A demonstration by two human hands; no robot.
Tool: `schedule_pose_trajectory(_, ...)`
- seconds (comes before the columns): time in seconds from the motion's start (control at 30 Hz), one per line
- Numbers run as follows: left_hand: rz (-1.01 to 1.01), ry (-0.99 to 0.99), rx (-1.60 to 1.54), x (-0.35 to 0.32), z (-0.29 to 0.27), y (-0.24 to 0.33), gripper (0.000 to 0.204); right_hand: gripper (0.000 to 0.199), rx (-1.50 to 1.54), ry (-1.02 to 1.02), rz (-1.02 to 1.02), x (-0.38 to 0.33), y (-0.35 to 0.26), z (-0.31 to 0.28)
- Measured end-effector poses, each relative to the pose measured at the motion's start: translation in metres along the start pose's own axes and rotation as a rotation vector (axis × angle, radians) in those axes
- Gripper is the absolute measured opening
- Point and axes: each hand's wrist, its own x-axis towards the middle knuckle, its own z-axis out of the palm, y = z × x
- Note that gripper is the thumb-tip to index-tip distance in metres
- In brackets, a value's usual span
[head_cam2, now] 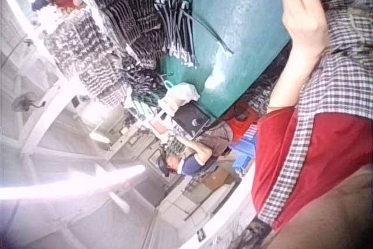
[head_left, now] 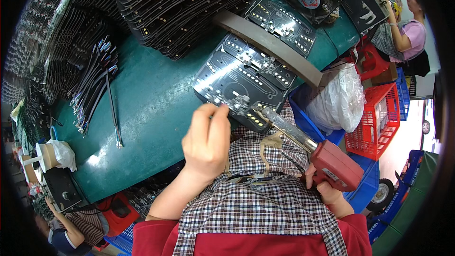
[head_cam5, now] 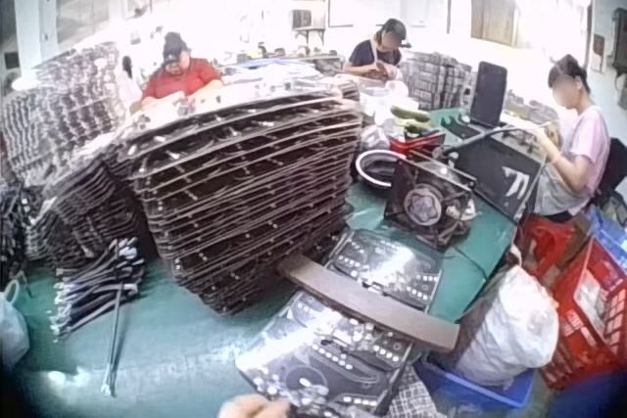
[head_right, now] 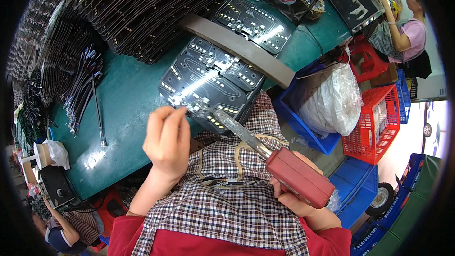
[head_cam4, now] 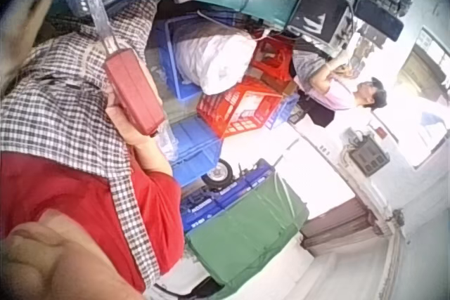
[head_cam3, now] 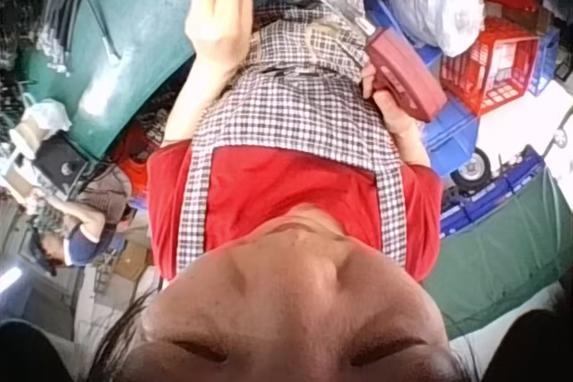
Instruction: The person solders wires onto large circuit boards with a soldering iron and solder wire.
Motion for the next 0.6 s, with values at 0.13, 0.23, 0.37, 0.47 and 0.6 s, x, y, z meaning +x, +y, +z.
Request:
schedule_pose_trajectory(0.13,0.084,-0.060,0.016,-0.009,0.002,-0.003,0.024,0.045,0.168,0.030,0.000,0.005,-0.006,0.003)
schedule_pose_trajectory(0.23,0.160,-0.070,0.035,-0.015,0.005,-0.003,0.026,0.039,-0.064,-0.027,-0.047,0.006,-0.002,-0.004)
schedule_pose_trajectory(0.37,0.186,-0.061,0.038,-0.015,0.006,-0.004,0.024,0.034,-0.159,-0.017,-0.041,0.010,-0.001,-0.001)
schedule_pose_trajectory(0.47,0.181,-0.049,0.033,-0.015,0.006,-0.003,0.023,0.038,-0.255,-0.042,-0.043,0.008,0.003,-0.003)
schedule_pose_trajectory(0.6,0.139,-0.087,-0.038,-0.012,0.001,-0.001,0.026,0.053,-0.166,-0.039,-0.014,0.008,0.009,-0.001)
